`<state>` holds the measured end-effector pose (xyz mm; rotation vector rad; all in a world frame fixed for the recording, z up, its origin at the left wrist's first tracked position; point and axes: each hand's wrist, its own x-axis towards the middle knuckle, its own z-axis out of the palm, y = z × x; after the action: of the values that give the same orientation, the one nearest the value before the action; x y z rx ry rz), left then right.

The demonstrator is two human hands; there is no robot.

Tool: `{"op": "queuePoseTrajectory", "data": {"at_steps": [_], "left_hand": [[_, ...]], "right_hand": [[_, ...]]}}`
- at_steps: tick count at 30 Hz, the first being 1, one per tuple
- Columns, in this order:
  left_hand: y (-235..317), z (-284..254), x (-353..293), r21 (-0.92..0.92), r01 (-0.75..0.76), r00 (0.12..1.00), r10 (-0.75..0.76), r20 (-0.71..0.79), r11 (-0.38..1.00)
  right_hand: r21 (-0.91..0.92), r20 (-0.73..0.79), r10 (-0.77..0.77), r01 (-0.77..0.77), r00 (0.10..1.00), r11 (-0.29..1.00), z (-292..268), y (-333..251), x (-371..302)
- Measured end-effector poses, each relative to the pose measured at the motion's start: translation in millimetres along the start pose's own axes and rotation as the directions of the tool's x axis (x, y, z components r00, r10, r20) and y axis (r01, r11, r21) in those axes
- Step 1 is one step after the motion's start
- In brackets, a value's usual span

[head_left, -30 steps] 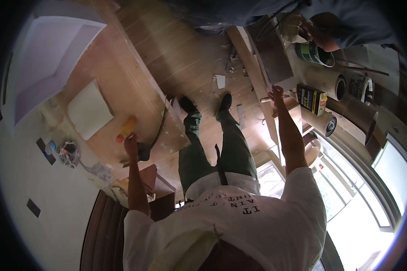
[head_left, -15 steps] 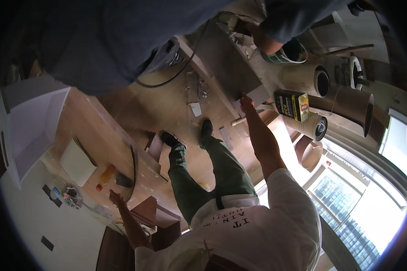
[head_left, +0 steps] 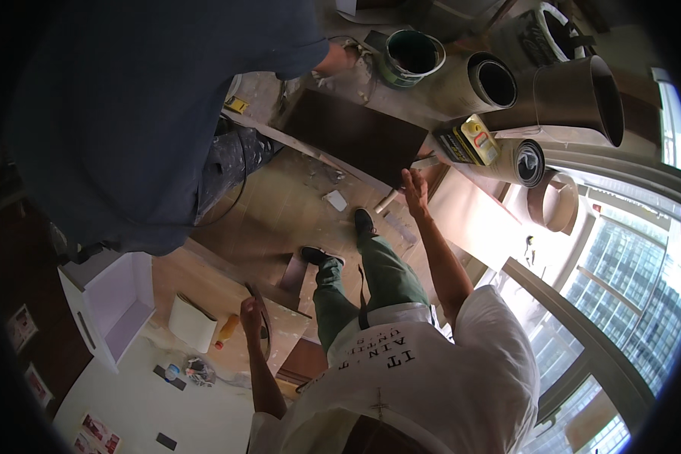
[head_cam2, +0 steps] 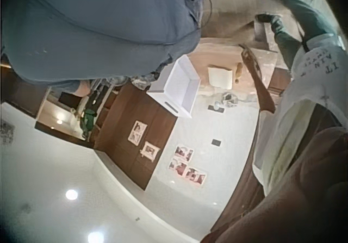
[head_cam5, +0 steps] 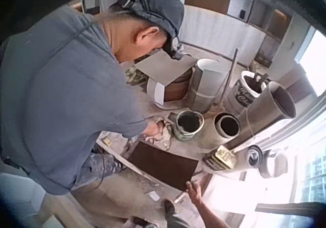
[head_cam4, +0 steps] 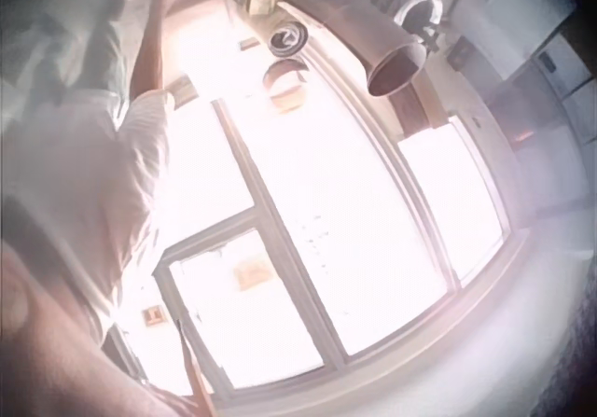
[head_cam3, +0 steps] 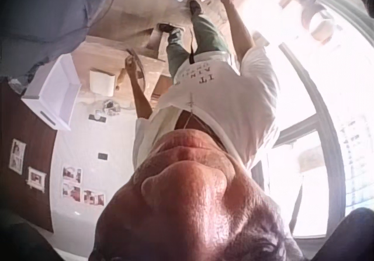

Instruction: The person handles a small bottle and a can, pours liquid from the can into the bottle, then picks up a wooden panel and places it against a curved furniture structure. The person adjusts the panel's position and presses it into place.

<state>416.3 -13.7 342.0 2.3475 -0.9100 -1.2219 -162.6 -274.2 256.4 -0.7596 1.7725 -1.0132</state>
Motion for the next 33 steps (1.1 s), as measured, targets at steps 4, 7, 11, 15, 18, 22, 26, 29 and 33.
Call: {"op": "queuePoseTrajectory", "data": {"at_steps": [4, 7, 11, 15, 18, 22, 26, 29, 33], "left_hand": [[143.8, 77.2, 41.6, -0.027, -0.251, 0.93, 0.248, 0.271, 0.968], [248.1, 161.9, 22.3, -0.237, -0.197, 0.84, 0.289, 0.46, 0.951], [319.5, 246.8, -2.6, -0.225, 0.14, 0.766, 0.039, 0.641, 0.964], [324.9, 294.9, -15.2, -0.496, 0.371, 0.848, -0.069, 0.525, 0.785], [307.2, 304.5, -9.2, -0.594, 0.451, 0.817, -0.041, 0.575, 0.666], [301.2, 298.5, -6.7, -0.625, 0.531, 0.781, -0.044, 0.623, 0.572], [329.9, 294.8, -14.7, -0.62, 0.616, 0.696, 0.035, 0.718, 0.486], [351.7, 291.7, -31.0, -0.672, 0.389, 0.795, 0.14, 0.591, 0.63], [385.8, 287.7, -41.2, -0.67, 0.338, 0.792, 0.184, 0.582, 0.661]], "right_hand": [[0.129, -0.018, 0.061, -0.058, 0.998, 0.99, -36.4, -58.7, -72.3], [0.189, 0.001, 0.113, -0.111, 0.994, 0.976, -59.5, -66.9, -108.6], [0.317, 0.01, 0.199, -0.192, 0.98, 0.929, -77.2, -97.7, -152.2], [0.368, 0.073, 0.221, -0.232, 0.973, 0.9, -98.2, -107.4, -181.7], [0.422, 0.139, 0.227, -0.265, 0.964, 0.867, -112.9, -116.6, -193.5], [0.47, 0.214, 0.192, -0.273, 0.958, 0.839, -126.8, -135.1, -199.3], [0.413, 0.263, 0.141, -0.244, 0.954, 0.877, -138.4, -151.3, -192.0], [0.454, 0.314, 0.111, -0.251, 0.943, 0.855, -150.9, -145.7, -188.6], [0.496, 0.381, 0.046, -0.246, 0.924, 0.833, -170.1, -146.2, -183.1]]}}
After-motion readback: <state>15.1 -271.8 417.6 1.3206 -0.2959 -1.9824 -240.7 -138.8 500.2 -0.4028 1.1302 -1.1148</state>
